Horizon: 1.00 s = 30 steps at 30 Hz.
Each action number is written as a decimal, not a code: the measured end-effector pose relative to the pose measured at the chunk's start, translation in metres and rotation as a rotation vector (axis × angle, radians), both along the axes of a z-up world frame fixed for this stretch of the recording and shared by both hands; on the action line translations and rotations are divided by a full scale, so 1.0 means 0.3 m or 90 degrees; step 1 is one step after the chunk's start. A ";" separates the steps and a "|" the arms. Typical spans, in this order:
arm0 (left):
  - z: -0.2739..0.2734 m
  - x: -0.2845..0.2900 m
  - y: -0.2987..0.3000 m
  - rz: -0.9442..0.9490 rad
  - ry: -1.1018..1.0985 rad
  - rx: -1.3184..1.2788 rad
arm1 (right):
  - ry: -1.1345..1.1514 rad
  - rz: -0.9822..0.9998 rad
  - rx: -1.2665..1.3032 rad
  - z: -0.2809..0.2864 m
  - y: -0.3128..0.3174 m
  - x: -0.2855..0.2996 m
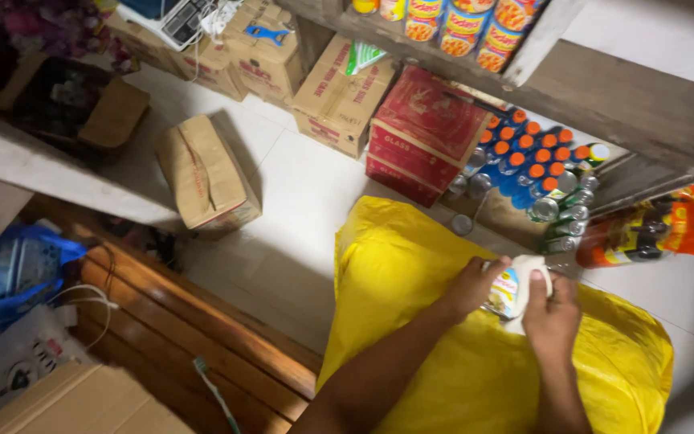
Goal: Wiping a canned food item with a cloth and placing it on a grocery shelf.
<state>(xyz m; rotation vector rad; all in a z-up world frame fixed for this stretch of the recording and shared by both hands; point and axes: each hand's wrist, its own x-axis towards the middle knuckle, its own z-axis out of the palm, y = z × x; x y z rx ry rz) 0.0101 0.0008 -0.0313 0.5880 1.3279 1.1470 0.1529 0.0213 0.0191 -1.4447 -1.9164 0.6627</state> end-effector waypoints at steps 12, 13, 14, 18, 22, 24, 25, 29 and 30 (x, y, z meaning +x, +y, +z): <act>-0.060 0.018 0.016 -0.021 0.008 -0.009 | -0.006 0.038 0.093 -0.039 0.015 0.023; -0.043 0.014 0.009 -0.010 0.013 -0.010 | 0.000 0.049 0.093 -0.037 0.004 0.019; -0.025 0.020 0.001 0.025 -0.051 0.003 | -0.062 0.022 0.063 -0.033 -0.010 0.025; 0.108 -0.052 -0.018 0.044 0.009 -0.055 | -0.067 0.118 0.041 -0.064 -0.083 0.032; -0.011 -0.004 0.009 0.064 0.004 0.024 | -0.085 0.108 0.044 -0.106 -0.037 0.065; -0.046 0.025 0.018 -0.013 -0.015 0.032 | -0.006 0.054 0.065 -0.080 0.003 0.068; -0.047 0.028 0.011 -0.008 -0.011 0.034 | -0.002 0.059 0.067 -0.086 0.002 0.077; -0.050 0.012 0.012 0.084 -0.105 0.045 | 0.005 0.150 0.026 -0.104 -0.030 0.077; -0.052 0.003 0.016 0.105 -0.067 0.020 | 0.047 0.194 -0.058 -0.109 -0.053 0.072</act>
